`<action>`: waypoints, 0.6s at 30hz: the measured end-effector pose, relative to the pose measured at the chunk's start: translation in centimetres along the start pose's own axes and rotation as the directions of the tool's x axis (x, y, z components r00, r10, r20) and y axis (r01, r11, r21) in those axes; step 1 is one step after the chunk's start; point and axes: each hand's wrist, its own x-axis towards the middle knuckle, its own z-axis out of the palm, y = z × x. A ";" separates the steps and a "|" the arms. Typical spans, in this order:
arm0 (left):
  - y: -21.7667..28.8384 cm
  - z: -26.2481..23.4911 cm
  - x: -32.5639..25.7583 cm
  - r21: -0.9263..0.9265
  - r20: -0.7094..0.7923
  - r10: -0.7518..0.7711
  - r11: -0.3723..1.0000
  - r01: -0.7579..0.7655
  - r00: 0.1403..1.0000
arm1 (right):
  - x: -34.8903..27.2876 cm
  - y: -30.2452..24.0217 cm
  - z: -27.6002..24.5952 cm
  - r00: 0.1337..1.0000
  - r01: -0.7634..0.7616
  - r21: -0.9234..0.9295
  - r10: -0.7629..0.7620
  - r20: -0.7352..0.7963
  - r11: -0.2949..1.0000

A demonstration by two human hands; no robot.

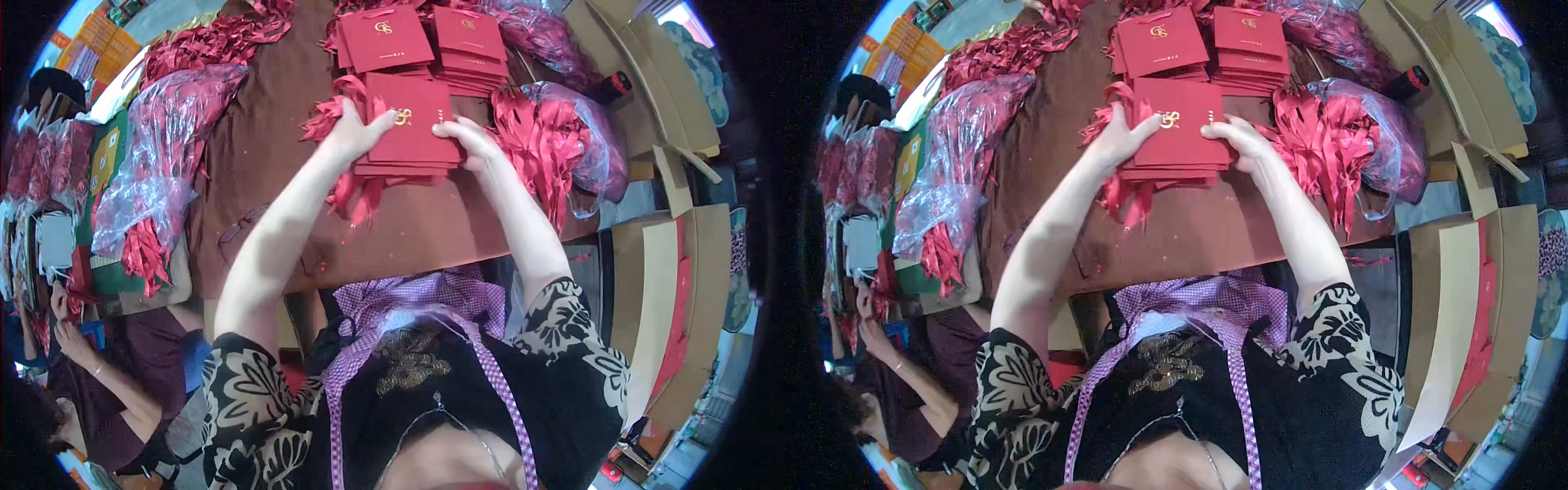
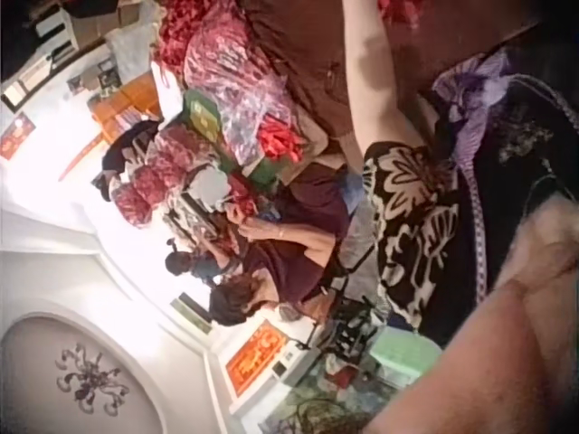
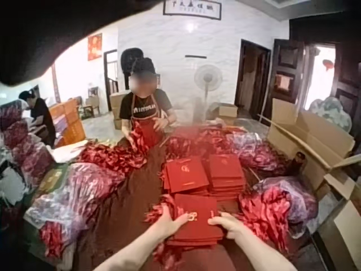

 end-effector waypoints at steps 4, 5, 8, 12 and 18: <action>0.1 2.4 -0.9 0.200 0.028 -0.078 0.977 0.071 0.997 | -1.4 0.8 -2.6 0.999 0.013 -0.004 -0.014 -0.051 1.000; -0.8 3.0 -0.4 0.221 0.005 -0.061 0.974 0.059 0.998 | -1.6 1.0 -2.8 0.995 0.019 -0.010 -0.020 -0.095 1.000; -1.4 5.1 -0.4 -0.087 -0.089 0.001 0.996 -0.009 0.996 | -0.9 0.3 -3.5 0.998 0.060 -0.005 -0.060 -0.035 0.998; -0.6 7.4 0.1 -0.271 -0.210 -0.080 0.962 0.021 0.975 | 0.9 -2.1 -4.6 0.985 0.167 -0.188 -0.170 0.002 0.968; 0.2 10.2 0.8 -0.088 -0.353 -0.169 0.985 0.147 0.920 | 1.2 -3.0 -5.7 0.919 0.318 -0.637 -0.395 0.024 0.702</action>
